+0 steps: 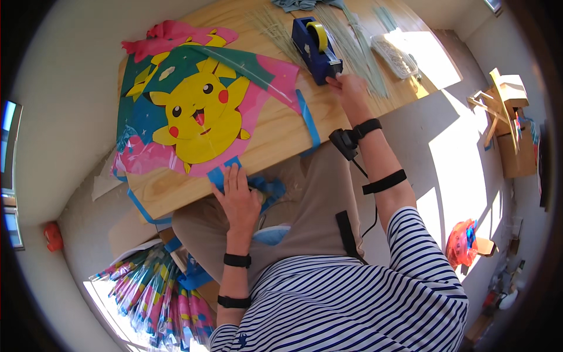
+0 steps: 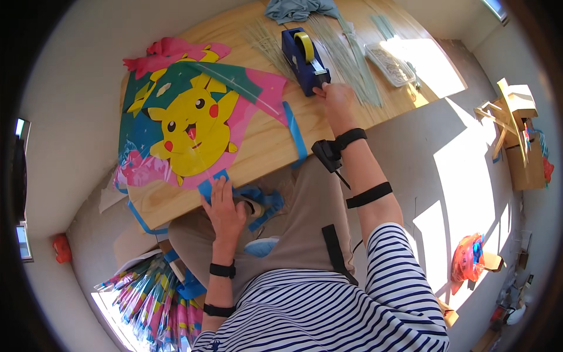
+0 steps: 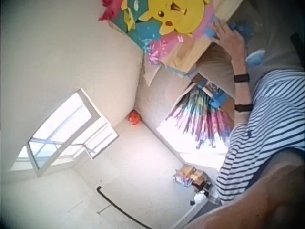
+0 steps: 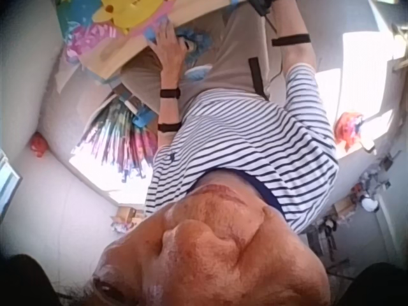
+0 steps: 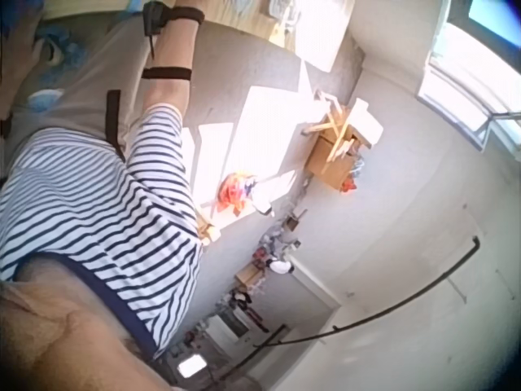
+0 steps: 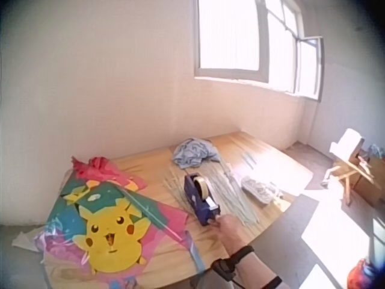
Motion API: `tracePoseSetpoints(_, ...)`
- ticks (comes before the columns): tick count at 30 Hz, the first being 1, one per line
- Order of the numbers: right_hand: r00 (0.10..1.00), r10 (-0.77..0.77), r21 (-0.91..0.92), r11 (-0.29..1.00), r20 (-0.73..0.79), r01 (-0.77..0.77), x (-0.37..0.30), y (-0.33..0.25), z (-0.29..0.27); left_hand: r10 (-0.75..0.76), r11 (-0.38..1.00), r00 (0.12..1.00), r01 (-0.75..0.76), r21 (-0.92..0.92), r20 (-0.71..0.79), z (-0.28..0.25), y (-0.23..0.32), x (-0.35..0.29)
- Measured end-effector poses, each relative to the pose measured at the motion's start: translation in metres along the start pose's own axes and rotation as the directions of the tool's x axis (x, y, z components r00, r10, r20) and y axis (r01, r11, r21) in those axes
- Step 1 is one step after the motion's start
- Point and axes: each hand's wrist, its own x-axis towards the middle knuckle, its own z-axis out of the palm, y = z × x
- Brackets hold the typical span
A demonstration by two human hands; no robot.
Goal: Assembling plastic kites by applying tape and attaching structural blue strips.
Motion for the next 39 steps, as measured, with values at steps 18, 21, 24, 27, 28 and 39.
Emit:
tracePoseSetpoints(18, 0.75, -0.234, -0.472, 0.653, 0.619, 0.593, -0.034, -0.039, 0.051, -0.018, 0.998, 0.997, 0.022, 0.051, -0.079, 0.005, 0.0, -0.005)
tracePoseSetpoints(21, 0.52, -0.149, -0.357, 0.569, 0.841, 0.74, -0.065, -0.024, 0.087, -0.01, 0.999, 0.993, 0.015, 0.042, -0.114, 0.004, 0.002, 0.001)
tracePoseSetpoints(24, 0.314, 0.042, -0.305, 0.397, 0.948, 0.866, -0.111, 0.001, 0.12, -0.008, 0.999, 0.99, 0.014, 0.039, -0.139, 0.007, 0.003, 0.002)
tracePoseSetpoints(27, 0.065, 0.095, -0.086, 0.232, 0.993, 0.969, -0.143, 0.027, 0.151, -0.033, 0.998, 0.99, 0.04, 0.053, -0.137, 0.008, 0.001, -0.001)
tracePoseSetpoints(28, 0.023, 0.125, -0.049, 0.204, 0.992, 0.978, -0.151, 0.034, 0.16, -0.043, 0.997, 0.99, 0.051, 0.058, -0.134, 0.009, 0.001, -0.001)
tracePoseSetpoints(39, -0.174, 0.405, 0.217, -0.061, 0.898, 0.974, -0.178, 0.076, 0.2, -0.05, 0.998, 0.988, 0.053, 0.019, -0.149, 0.003, 0.004, -0.001)
